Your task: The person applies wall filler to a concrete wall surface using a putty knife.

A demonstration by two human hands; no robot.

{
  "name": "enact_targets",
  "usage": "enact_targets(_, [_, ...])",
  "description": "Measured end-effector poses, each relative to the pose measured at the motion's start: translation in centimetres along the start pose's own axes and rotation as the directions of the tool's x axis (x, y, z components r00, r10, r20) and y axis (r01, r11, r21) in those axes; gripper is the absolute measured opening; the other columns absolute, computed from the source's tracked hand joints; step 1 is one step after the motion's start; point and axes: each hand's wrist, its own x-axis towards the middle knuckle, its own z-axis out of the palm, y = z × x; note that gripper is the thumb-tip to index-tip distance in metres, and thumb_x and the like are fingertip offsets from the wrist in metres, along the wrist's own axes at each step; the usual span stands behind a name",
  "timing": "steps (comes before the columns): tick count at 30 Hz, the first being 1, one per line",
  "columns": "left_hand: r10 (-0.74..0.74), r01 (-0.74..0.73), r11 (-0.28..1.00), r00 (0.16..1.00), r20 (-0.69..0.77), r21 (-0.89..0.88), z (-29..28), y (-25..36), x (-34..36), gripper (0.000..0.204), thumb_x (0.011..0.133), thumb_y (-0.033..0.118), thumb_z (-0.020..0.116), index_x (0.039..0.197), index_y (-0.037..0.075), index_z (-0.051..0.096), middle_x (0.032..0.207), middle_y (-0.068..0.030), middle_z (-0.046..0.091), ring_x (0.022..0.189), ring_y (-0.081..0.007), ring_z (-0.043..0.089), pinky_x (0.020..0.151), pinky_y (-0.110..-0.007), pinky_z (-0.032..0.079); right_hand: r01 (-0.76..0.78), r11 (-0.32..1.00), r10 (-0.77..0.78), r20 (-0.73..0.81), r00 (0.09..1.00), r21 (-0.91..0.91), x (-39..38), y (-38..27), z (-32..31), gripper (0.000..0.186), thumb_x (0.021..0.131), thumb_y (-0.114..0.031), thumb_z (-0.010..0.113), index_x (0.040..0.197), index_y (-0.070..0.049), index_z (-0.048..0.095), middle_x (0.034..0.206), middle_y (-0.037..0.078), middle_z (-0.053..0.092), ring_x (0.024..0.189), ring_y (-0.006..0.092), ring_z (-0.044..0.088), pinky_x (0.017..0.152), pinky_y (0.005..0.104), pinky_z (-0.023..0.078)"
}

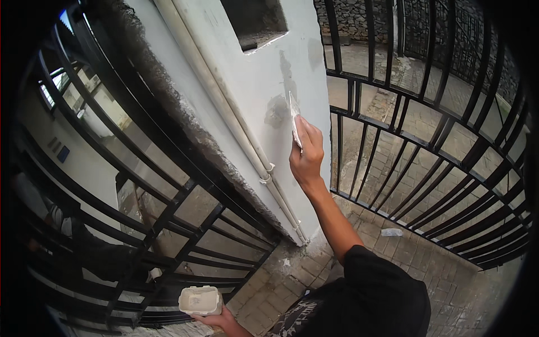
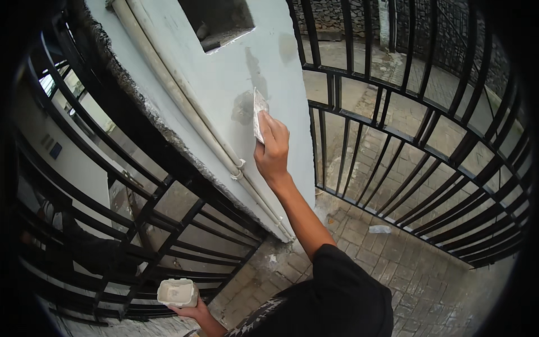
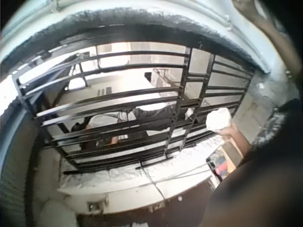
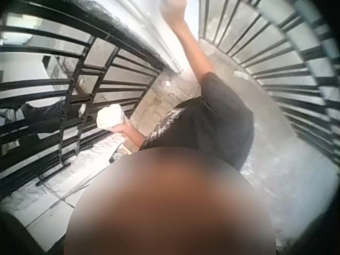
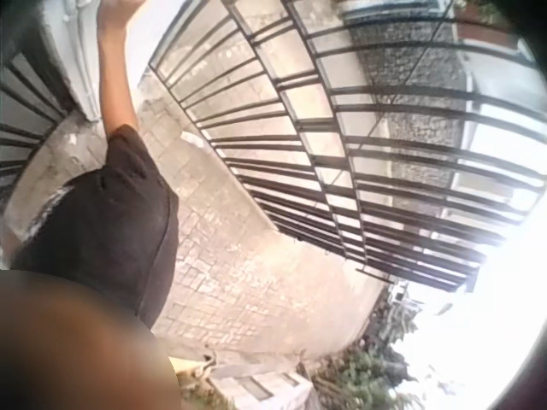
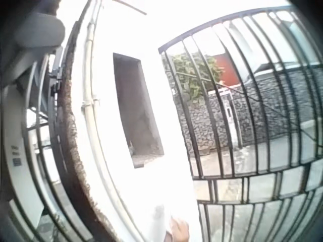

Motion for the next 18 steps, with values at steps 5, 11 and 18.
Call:
enact_targets(5, [-0.031, 0.031, 0.998, 1.000, 0.003, -0.048, -2.2, -0.4, 0.1, 0.068, 0.092, 0.063, 0.040, 0.143, 0.018, 0.042, 0.137, -0.0117, 0.051, 0.115, -0.0384, 0.057, 0.080, -0.058, 0.056, 0.054, 0.990, -0.070, 0.127, 0.989, 0.129, -4.4, -1.5, 2.4, 0.058, 0.064, 0.013, 0.059, 0.121, 0.001, 0.063, 0.112, 0.016, 0.066, 0.096, 0.0309, 0.061, 0.088, 0.0376, 0.046])
enact_targets(11, [-0.019, 0.018, 0.999, 1.000, -0.025, -0.047, -2.5, 0.2, -0.8, 0.069, 0.092, 0.064, 0.040, 0.143, 0.019, 0.041, 0.138, -0.0107, 0.051, 0.115, -0.0382, 0.057, 0.080, -0.057, 0.056, 0.018, 0.999, -0.019, -0.062, 0.998, -0.026, -0.2, -0.8, -0.7, 0.058, 0.067, 0.015, 0.060, 0.123, 0.001, 0.061, 0.116, 0.017, 0.065, 0.096, 0.0310, 0.060, 0.084, 0.0372, 0.048])
enact_targets(18, [0.001, -0.002, 1.000, 1.000, -0.020, -0.023, -1.3, -0.4, -1.1, 0.069, 0.091, 0.065, 0.040, 0.143, 0.020, 0.041, 0.139, -0.0092, 0.050, 0.119, -0.0380, 0.054, 0.082, -0.058, 0.055, 0.053, 0.988, -0.082, 0.198, 0.977, 0.147, -4.3, -0.4, 1.6, 0.057, 0.066, 0.016, 0.060, 0.121, 0.002, 0.063, 0.118, 0.017, 0.065, 0.092, 0.0302, 0.060, 0.081, 0.0350, 0.050])
